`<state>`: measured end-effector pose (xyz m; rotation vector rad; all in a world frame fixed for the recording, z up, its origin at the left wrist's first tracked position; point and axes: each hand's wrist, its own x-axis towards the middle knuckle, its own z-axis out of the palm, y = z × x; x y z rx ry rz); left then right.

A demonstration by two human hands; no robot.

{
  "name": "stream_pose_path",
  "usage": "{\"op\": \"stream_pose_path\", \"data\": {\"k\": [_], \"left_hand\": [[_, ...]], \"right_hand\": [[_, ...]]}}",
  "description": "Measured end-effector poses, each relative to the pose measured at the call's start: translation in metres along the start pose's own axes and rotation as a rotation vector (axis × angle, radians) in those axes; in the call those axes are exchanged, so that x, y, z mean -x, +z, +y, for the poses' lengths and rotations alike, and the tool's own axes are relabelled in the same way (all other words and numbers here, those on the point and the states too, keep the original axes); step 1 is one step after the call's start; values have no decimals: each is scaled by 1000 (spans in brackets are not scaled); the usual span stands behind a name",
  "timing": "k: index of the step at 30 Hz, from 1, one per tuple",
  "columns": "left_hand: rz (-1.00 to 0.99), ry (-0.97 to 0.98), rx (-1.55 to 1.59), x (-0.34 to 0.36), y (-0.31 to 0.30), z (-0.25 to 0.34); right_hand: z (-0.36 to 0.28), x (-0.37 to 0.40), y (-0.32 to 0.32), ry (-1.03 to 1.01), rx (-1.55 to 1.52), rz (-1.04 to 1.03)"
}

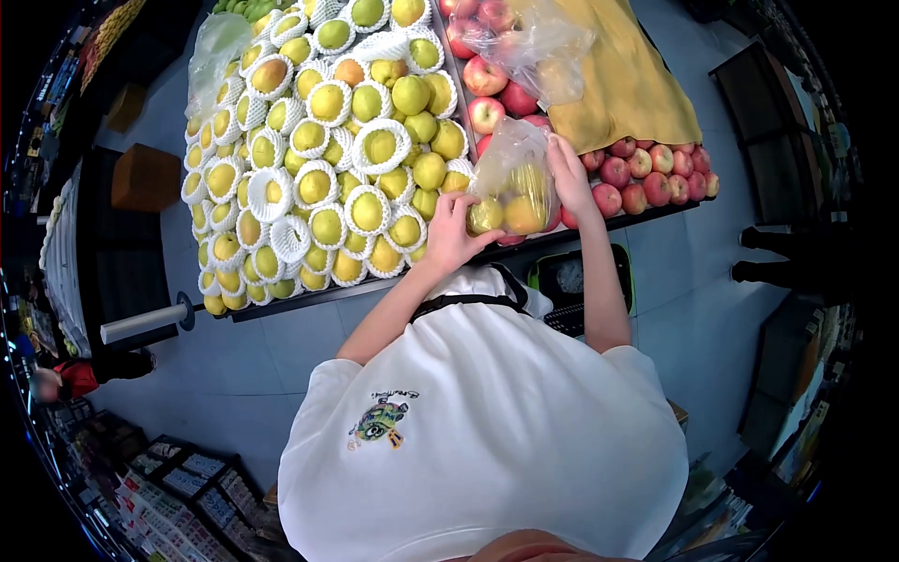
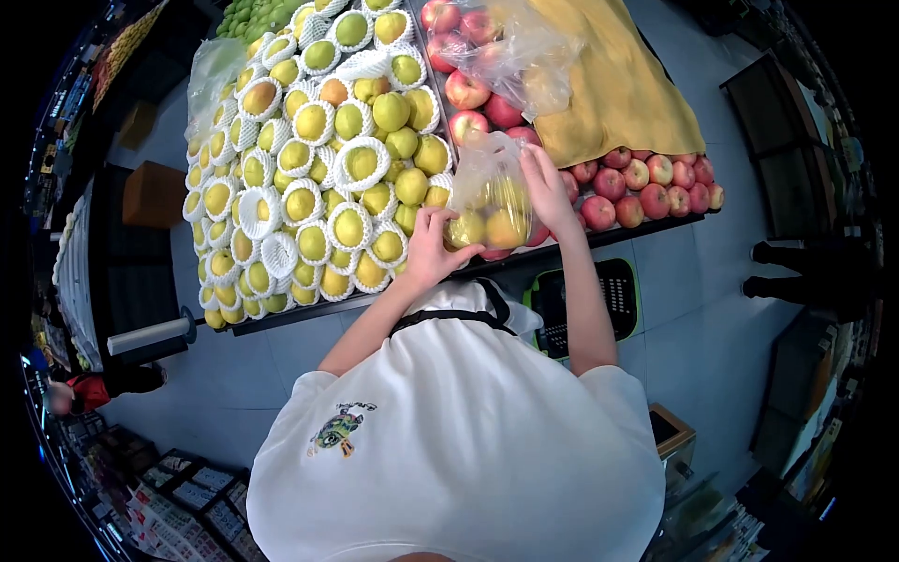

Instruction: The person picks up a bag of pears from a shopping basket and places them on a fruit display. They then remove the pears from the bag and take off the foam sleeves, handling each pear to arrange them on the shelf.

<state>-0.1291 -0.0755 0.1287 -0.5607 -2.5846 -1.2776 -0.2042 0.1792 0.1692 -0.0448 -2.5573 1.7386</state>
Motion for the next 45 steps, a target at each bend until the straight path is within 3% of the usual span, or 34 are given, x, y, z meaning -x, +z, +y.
{"op": "stream_pose_path", "data": {"k": [2,3,4,7,9,12,13,16,24,29,32,36,41,45], "left_hand": [[-14,-41,10,2,0,1],[-20,-43,8,3,1,1],[24,-43,33,5,3,1],[12,-19,32,-4,1,6],[-49,1,6,-8,4,9],[-50,24,-77,-9,13,11],[-43,82,-101,-10,14,12],[-11,199,-109,-18,17,12],[55,374,-88,-62,26,24],[74,302,-103,-72,39,20],[26,271,-111,-68,41,12],[-24,282,-144,-63,35,2],[-155,192,-28,-66,19,15],[-95,146,20,-69,13,38]], "right_hand": [[12,23,3,-277,4,155],[14,39,2,-303,212,192],[14,54,10,-367,235,309],[25,75,29,-346,207,363],[33,78,37,-139,-219,279],[44,63,42,-65,-312,314],[41,60,51,-94,-494,426],[48,56,45,-59,-674,408],[35,39,14,-261,-661,487],[54,23,17,-374,-486,592],[43,31,25,-352,-586,613],[67,42,26,-328,-537,581],[65,49,19,-262,-366,338],[72,54,4,-286,-96,126]]}}
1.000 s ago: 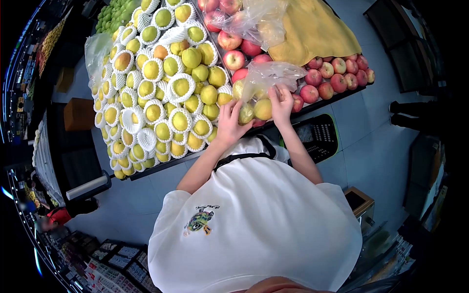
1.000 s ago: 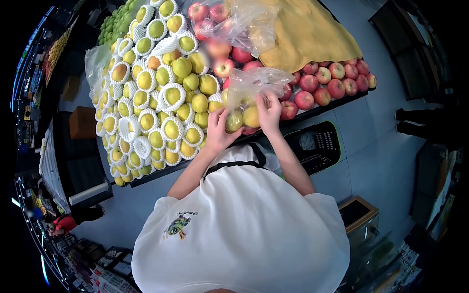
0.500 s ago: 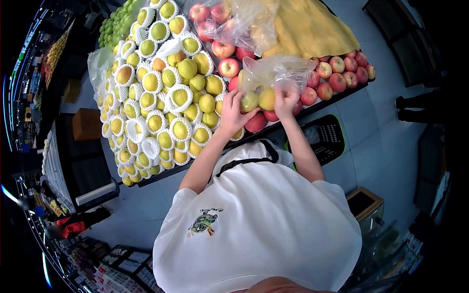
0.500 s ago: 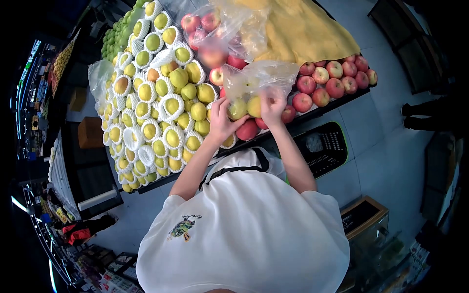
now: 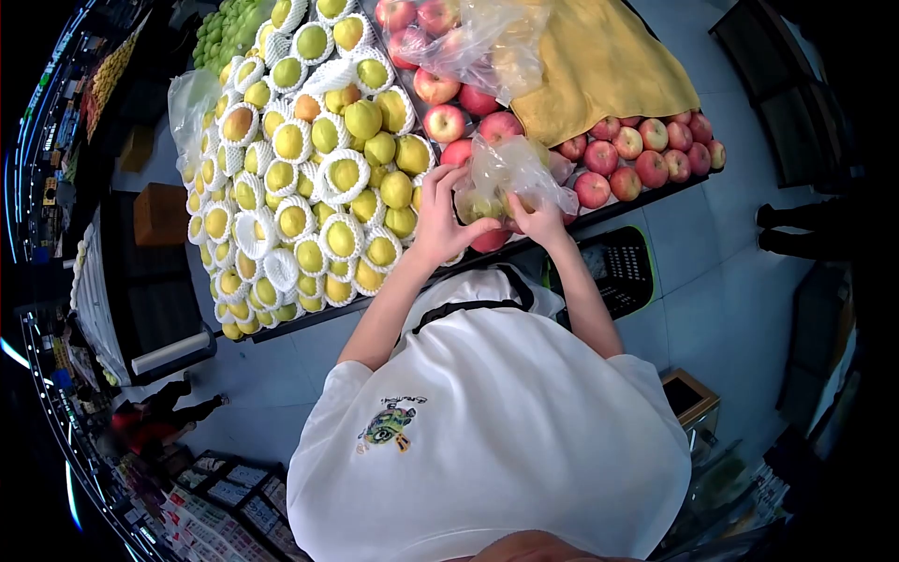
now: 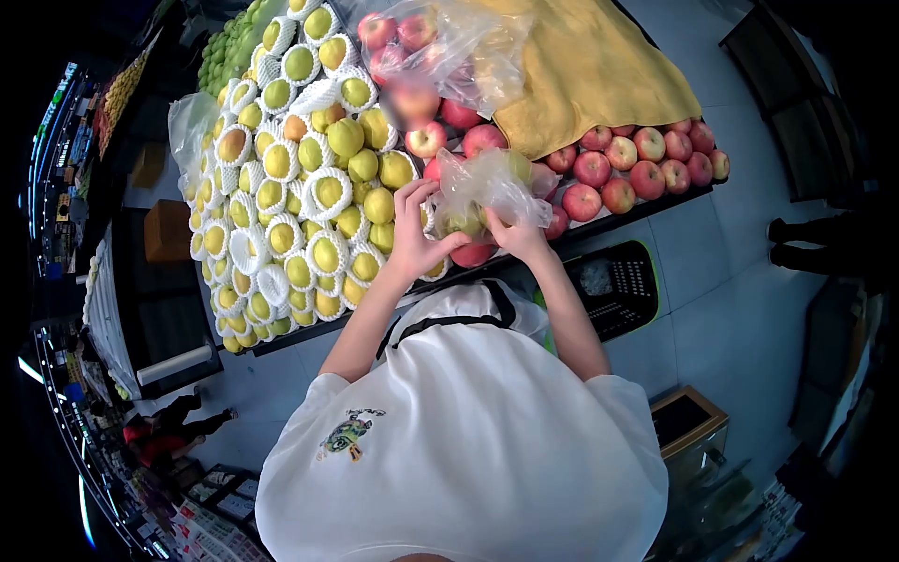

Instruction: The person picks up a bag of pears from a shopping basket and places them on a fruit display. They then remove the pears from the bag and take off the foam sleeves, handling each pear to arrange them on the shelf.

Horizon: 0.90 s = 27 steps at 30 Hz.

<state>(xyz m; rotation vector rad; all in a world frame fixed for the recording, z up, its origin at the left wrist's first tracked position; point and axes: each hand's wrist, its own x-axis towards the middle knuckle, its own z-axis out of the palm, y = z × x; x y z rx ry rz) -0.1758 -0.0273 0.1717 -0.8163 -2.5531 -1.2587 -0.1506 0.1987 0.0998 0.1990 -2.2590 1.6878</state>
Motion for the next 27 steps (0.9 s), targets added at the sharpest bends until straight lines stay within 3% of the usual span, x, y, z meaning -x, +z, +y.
{"op": "stream_pose_path", "data": {"k": [2,3,5,6,8,9,15,17,18,19,21,23,25,27], "left_hand": [[321,155,31,-6,3,19],[328,149,28,-14,-4,31],[150,402,-324,-37,-20,62],[47,330,-373,-45,-22,72],[-23,339,-446,-43,-21,60],[-97,356,-517,-42,-21,54],[69,557,-369,-19,-35,52],[24,589,-350,-18,-35,59],[-24,625,-325,-17,-35,63],[-26,620,-326,-17,-36,68],[-181,642,-354,-20,-35,78],[-195,565,-312,-20,-30,86],[-306,353,-318,-32,-45,99],[-320,291,-405,-39,-55,87]], "right_hand": [[10,4,-2,-48,223,-93],[11,5,-5,-51,221,-102],[11,5,-11,-154,339,-82],[12,6,-11,-156,339,-87],[12,11,-11,108,-2,-83],[12,11,-12,105,-3,-84],[-26,18,-40,-150,28,-48],[-62,27,-41,-18,-640,52],[-57,37,-36,31,-780,121],[-78,28,-34,36,-782,120],[-118,11,-35,378,-913,183],[-124,2,-35,368,-856,156],[-136,-8,-37,287,-651,184],[-130,-7,-48,311,-672,123]]}}
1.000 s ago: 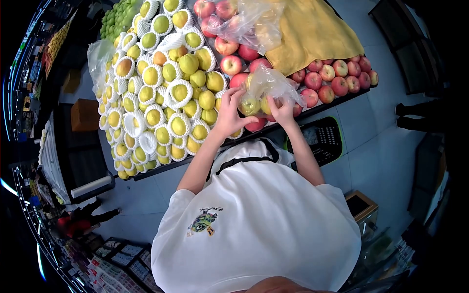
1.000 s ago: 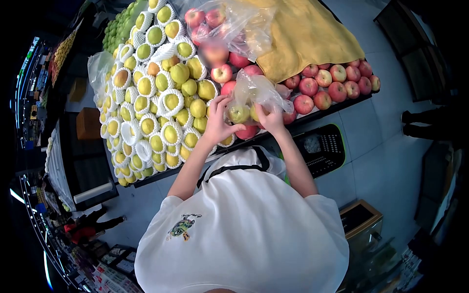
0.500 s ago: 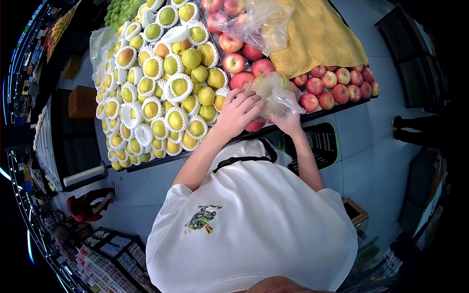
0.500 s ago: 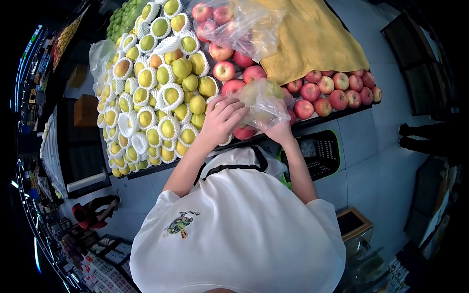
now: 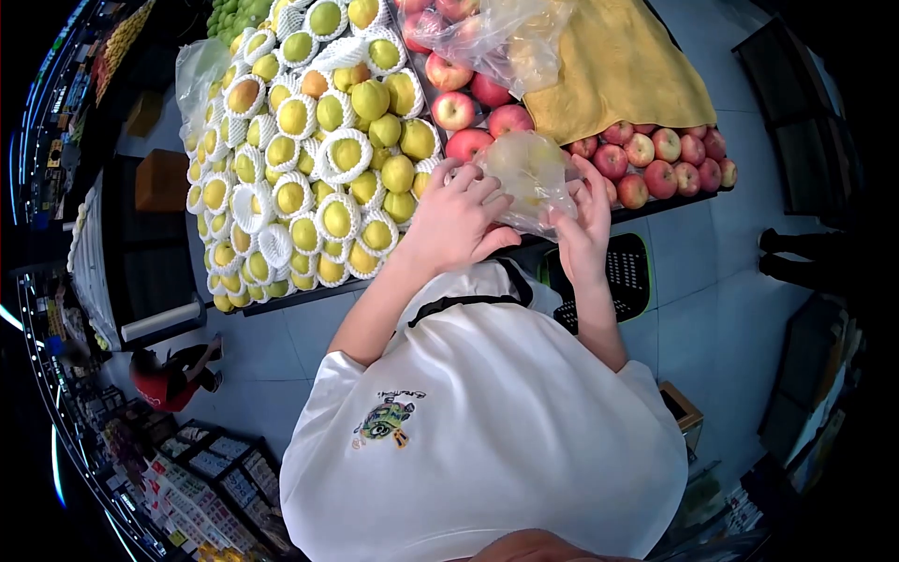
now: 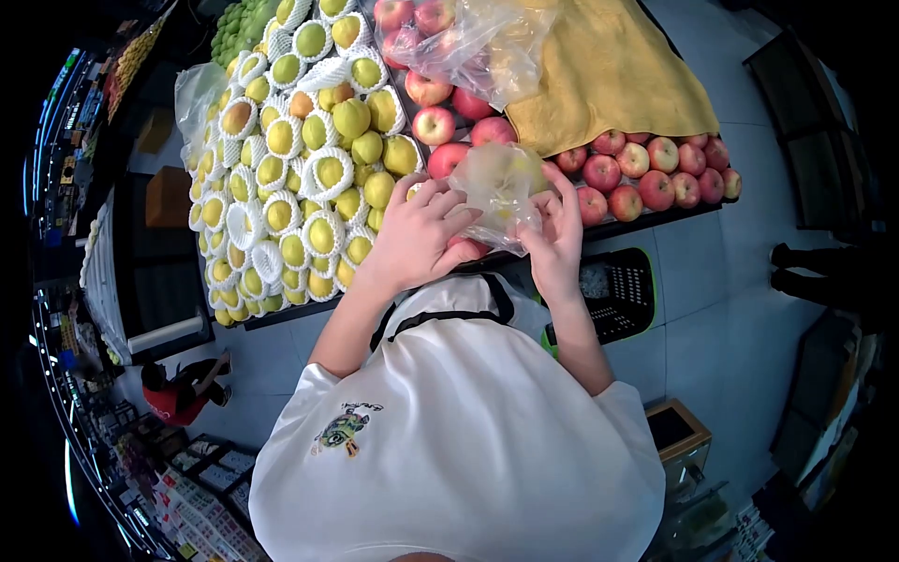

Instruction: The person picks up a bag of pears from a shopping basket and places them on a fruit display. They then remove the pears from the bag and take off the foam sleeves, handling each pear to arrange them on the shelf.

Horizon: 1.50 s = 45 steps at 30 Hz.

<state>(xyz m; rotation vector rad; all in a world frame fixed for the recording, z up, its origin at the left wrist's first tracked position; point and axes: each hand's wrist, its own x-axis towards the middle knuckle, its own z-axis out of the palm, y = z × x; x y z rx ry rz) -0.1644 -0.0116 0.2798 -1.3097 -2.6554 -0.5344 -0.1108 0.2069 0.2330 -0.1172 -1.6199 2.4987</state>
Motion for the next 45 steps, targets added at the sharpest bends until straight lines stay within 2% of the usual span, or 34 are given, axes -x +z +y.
{"op": "stream_pose_path", "data": {"k": [2,4,5,7,8,10,11,13,15,17,18,20,23,24,26,27,28,30,31,32,35,37,38,39,40,41,42,43,44,45], "left_hand": [[-39,-68,-68,1,-4,-11],[69,-281,-318,-2,-10,-15],[65,-281,-319,-3,-14,-12],[282,-477,-284,-13,-28,0],[280,-474,-284,-14,-32,9],[316,-246,269,-15,-38,26],[189,-180,394,-20,-34,31],[-150,-139,398,-41,30,15],[-104,-49,328,-48,86,-7],[102,145,130,-63,75,-4],[152,174,62,-66,73,-1],[169,143,8,-68,82,5],[151,91,-8,-63,97,8],[147,75,-7,-62,101,8],[145,50,6,-63,108,6],[145,37,15,-63,109,4],[140,20,28,-64,109,3],[88,-21,64,-65,89,1],[-23,-51,85,-67,52,1],[-18,-66,79,-66,35,1],[40,-56,211,-67,5,0],[-157,-169,417,-67,-3,-2],[-151,-182,413,-63,-3,-2],[30,-99,488,-58,0,-2],[209,-14,558,-52,4,-1],[210,-23,556,-43,6,-1],[198,-70,889,-31,8,-2],[183,-115,1224,-18,11,-2],[185,-117,1226,-1,16,-2],[199,-196,1549,19,22,-1]], "right_hand": [[-4,2,-5,45,-8,-48],[-15,3,-1,137,-133,-23],[-18,5,1,139,-136,-22],[-22,8,4,143,-187,-41],[-24,9,7,142,-189,-38],[-26,9,13,186,-184,38],[-24,10,13,187,-184,38],[-16,14,11,96,-166,142],[-3,19,1,60,-147,82],[-2,16,0,-3,-100,21],[-3,15,3,-28,-70,19],[15,10,-9,-81,52,76],[37,-3,-27,-181,617,77],[40,-7,-29,-188,614,53],[58,-19,-42,-411,963,8],[80,-25,-61,-281,844,11],[89,-27,-62,-150,560,36],[100,-29,-64,-116,367,152],[99,-30,-61,-112,386,208],[105,-33,-64,-109,384,191],[122,-41,-76,-104,385,174],[132,-43,-75,-107,301,172],[138,-45,-73,-113,216,182],[152,-49,-79,-107,215,169],[173,-55,-95,-130,440,123],[185,-57,-104,-154,665,78],[182,-54,-100,-150,664,74],[178,-52,-98,-204,776,-22],[174,-51,-97,-259,888,-119],[142,-48,-77,-202,841,-174]]}}
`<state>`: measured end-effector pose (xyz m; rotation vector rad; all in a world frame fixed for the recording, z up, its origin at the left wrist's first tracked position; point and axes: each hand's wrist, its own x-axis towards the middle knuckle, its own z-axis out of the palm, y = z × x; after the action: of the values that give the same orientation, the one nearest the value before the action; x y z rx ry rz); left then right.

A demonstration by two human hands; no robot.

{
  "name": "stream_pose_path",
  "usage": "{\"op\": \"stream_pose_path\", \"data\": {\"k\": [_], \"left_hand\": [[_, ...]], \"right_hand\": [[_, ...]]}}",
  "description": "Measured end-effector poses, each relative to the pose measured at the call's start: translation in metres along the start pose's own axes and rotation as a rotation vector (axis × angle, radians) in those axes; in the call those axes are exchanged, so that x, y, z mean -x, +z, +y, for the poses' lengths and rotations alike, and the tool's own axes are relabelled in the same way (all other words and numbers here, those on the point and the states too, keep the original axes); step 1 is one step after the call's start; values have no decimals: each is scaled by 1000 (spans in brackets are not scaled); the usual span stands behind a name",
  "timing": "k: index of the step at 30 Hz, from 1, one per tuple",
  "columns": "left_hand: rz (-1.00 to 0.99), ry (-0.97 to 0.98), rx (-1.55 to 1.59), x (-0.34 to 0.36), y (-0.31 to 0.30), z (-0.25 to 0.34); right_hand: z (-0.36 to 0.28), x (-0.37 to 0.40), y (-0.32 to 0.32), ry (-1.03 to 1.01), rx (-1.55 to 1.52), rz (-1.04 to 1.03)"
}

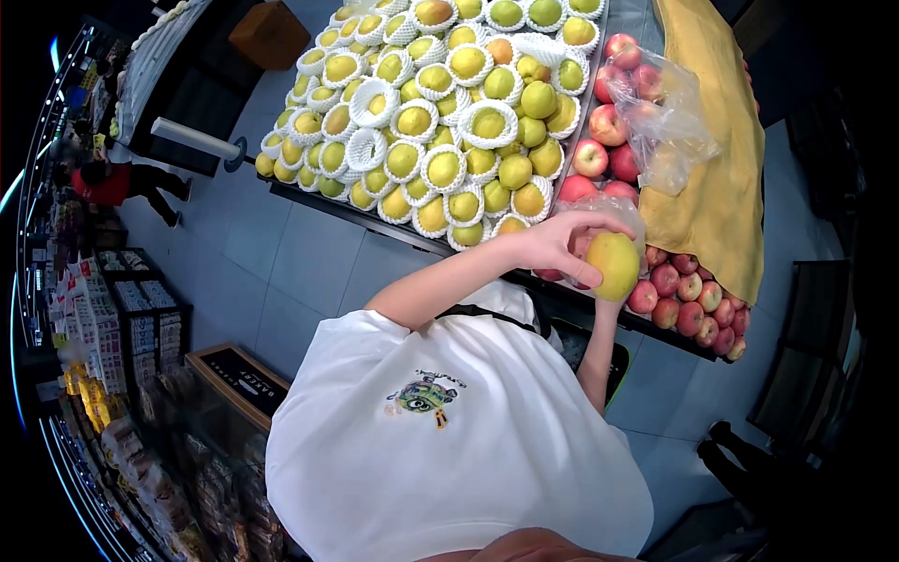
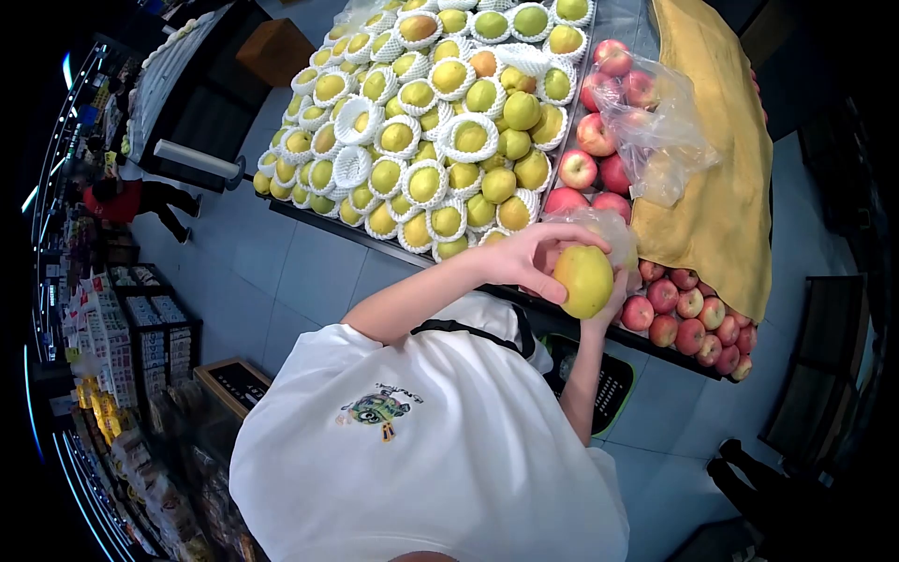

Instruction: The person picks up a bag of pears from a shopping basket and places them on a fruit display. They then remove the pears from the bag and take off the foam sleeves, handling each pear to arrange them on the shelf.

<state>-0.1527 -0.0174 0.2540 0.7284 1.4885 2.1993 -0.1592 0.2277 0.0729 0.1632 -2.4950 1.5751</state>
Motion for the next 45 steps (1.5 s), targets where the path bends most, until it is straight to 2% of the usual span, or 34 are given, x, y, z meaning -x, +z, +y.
{"op": "stream_pose_path", "data": {"k": [1,3,5,7,9,11,12,13,15,17,19,20,21,22,23,25,26,28,29,31,32,33,35,38,45], "left_hand": [[47,-82,319,19,-4,-5],[139,-68,578,55,-9,-12],[228,-89,715,83,-19,-21],[347,-153,903,108,-34,-32],[414,-83,1000,126,-40,-34],[441,-12,1195,141,-47,-43],[461,0,1211,145,-49,-43],[478,12,1224,148,-51,-41],[471,-7,1211,154,-55,-39],[452,-29,1196,156,-60,-34],[508,-53,889,157,-62,-22],[495,-65,896,158,-64,-18],[523,-58,744,158,-68,-13],[543,-50,594,160,-72,-8],[522,-68,604,163,-75,-4],[585,-100,484,161,-83,3],[562,-129,520,163,-86,9],[503,-145,569,168,-97,3],[479,-158,577,170,-101,2],[437,-190,590,173,-107,-1],[426,-208,591,172,-111,-2],[410,-219,597,172,-113,-3],[394,-268,611,174,-116,-4],[330,-285,667,174,-122,-5],[308,-321,684,173,-130,-10]], "right_hand": [[-43,-7,-10,25,-55,-64],[-46,-8,-24,49,3,-304],[-89,-14,-43,152,7,-568],[-101,-10,-54,204,-106,-632],[-122,-15,-68,266,-214,-701],[-156,-23,-84,109,304,-792],[-156,-26,-87,202,332,-775],[-161,-25,-91,186,394,-674],[-178,-24,-93,255,290,-451],[-198,-26,-95,194,288,-400],[-212,-19,-89,145,289,-347],[-220,-15,-80,123,243,-339],[-227,-13,-71,101,198,-326],[-236,-13,-63,236,254,-323],[-240,-14,-48,256,263,-303],[-239,-19,-25,-175,516,41],[-233,-18,-27,-144,556,76],[-217,-16,-30,32,445,219],[-208,-13,-32,46,468,248],[-182,-4,-38,186,247,201],[-152,2,-38,128,4,189],[-136,4,-36,136,13,205],[-114,8,-30,233,-296,317],[-91,17,-5,328,-227,315],[-63,26,11,260,-25,314]]}}
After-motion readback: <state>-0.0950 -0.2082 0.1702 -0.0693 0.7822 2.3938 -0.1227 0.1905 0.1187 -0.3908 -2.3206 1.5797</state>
